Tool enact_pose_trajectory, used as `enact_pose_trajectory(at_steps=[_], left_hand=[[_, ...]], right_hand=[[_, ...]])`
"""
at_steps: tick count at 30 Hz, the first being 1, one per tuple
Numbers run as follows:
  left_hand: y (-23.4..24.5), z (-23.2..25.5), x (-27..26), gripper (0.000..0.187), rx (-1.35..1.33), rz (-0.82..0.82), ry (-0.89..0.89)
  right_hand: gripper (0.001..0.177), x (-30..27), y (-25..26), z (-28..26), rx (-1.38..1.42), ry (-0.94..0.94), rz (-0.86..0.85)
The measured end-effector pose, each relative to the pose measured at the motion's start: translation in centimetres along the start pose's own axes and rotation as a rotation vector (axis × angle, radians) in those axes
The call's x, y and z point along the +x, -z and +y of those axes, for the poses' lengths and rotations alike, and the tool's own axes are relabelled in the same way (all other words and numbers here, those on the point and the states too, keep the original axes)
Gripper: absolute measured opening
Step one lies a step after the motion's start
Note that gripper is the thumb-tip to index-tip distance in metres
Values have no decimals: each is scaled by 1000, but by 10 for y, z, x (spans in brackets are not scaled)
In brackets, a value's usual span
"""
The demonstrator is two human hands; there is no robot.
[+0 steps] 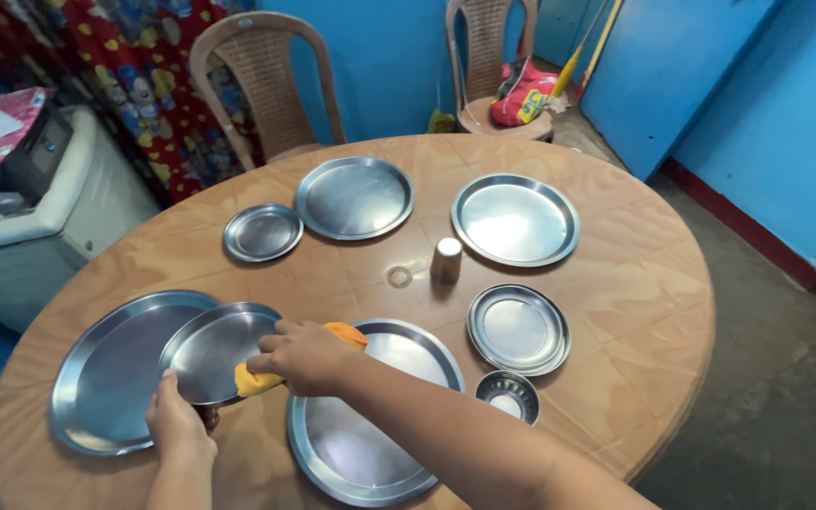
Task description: The person wipes several stainless steel plates, bowls, and a metal cup using a yellow cloth on a round table, cleaning each item one by one.
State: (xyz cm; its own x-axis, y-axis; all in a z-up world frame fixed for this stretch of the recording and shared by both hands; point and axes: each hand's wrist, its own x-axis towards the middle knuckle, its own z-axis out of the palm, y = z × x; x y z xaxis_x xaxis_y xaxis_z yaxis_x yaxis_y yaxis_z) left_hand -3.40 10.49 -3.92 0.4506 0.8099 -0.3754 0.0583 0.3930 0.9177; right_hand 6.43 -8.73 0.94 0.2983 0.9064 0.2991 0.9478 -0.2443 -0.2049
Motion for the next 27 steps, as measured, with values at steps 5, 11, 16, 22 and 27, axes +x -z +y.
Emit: enact_pose_trajectory(at_steps=[5, 11, 16, 22, 27], left_hand=[[29, -10, 18, 39, 63, -16, -42], [56, -20, 35, 42, 138, 13, 57], [70, -20, 45, 41, 194, 14, 250], [85, -36, 74, 43, 213, 59, 342], [96, -68, 118, 59, 275, 13, 342]], right_hand=[[47, 13, -13, -10, -7, 22, -27], [50, 27, -36, -23, 32, 50, -103], [54, 35, -49, -23, 33, 56, -184], [52, 40, -66, -22, 28, 49, -216], [56, 39, -75, -15, 40, 33, -247]])
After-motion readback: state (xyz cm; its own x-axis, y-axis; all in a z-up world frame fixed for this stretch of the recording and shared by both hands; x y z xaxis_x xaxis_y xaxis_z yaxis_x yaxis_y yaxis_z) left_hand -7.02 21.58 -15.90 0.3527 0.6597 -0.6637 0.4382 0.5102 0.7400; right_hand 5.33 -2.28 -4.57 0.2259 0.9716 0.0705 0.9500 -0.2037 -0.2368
